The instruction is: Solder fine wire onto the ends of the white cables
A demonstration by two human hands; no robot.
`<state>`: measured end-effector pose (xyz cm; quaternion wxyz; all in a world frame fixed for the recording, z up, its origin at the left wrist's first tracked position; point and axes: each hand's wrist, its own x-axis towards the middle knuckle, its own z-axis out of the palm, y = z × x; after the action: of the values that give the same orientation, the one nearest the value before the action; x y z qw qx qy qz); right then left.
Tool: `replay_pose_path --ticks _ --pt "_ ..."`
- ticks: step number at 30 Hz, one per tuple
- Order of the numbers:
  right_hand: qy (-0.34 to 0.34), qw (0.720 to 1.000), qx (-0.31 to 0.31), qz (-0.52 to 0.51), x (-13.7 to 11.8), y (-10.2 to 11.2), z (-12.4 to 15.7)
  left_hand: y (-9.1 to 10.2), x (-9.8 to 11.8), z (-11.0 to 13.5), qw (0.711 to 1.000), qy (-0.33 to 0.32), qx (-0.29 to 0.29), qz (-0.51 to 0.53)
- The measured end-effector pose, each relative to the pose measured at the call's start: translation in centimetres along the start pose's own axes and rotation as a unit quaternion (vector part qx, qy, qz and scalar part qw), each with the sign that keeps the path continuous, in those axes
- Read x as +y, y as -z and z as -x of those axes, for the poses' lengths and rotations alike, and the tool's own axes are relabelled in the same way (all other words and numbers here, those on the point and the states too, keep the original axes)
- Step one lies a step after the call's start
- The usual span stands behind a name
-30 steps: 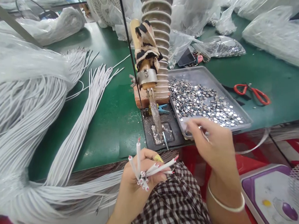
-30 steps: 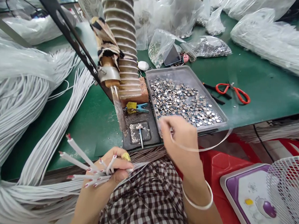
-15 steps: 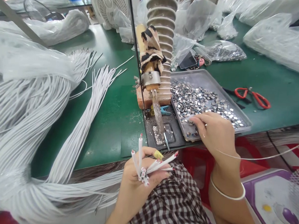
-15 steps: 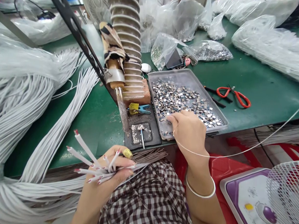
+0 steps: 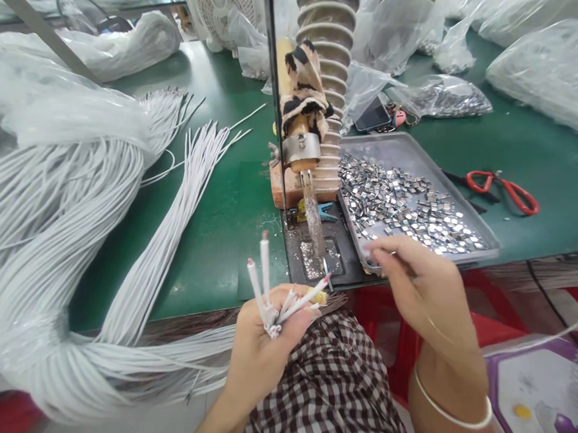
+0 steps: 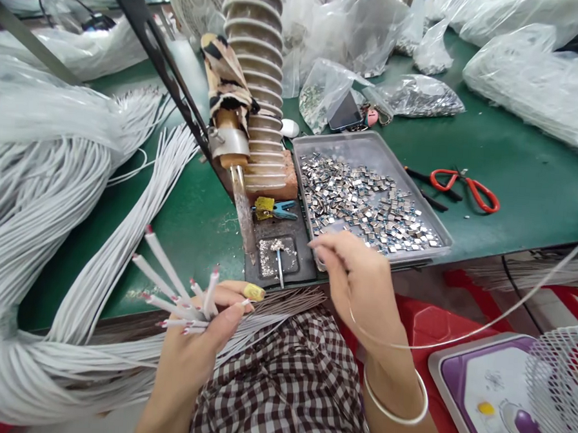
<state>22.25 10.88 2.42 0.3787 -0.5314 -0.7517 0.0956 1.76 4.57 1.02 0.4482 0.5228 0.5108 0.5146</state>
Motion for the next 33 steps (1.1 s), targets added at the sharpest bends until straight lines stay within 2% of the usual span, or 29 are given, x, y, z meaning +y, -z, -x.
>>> replay_pose_path --ticks 2,7,14,23,25,26,30,31,33 --pt "0.027 0.994 -0.039 -0.101 -1.6 0.1 0.9 0.0 0.3 -0.2 1.0 0.018 -0.015 -0.007" --pt "-0.022 0.976 -0.074 -0.203 -3.7 -0.8 2.0 -0.1 1.1 -0.7 0.997 0.035 -0.052 -0.036" --pt "-0.006 0.97 -0.054 -0.237 -3.4 -1.3 2.0 -0.4 1.2 -0.8 0.995 0.039 -0.06 -0.072" --pt "0.005 0.967 -0.073 -0.245 -2.7 -1.7 2.7 -0.4 1.3 -0.8 0.991 0.048 -0.081 -0.094" --pt "-0.03 0.965 -0.03 -0.26 -2.8 -2.3 3.1 -0.4 1.3 -0.8 0.991 0.064 -0.067 -0.097" --pt "-0.053 0.958 0.013 -0.281 -2.9 -2.6 3.3 -0.4 1.3 -0.8 0.991 0.073 -0.059 -0.096" --pt "-0.095 0.887 0.217 -0.396 -3.4 -4.1 3.6 -0.4 0.9 -1.0 0.991 0.108 -0.034 -0.076" --pt "-0.093 0.873 0.241 -0.414 -3.4 -4.3 3.6 -0.3 0.9 -1.1 0.991 0.113 -0.031 -0.07" --pt "-0.1 0.859 0.244 -0.438 -3.4 -4.6 3.7 -0.3 0.8 -1.2 0.991 0.12 -0.027 -0.06"
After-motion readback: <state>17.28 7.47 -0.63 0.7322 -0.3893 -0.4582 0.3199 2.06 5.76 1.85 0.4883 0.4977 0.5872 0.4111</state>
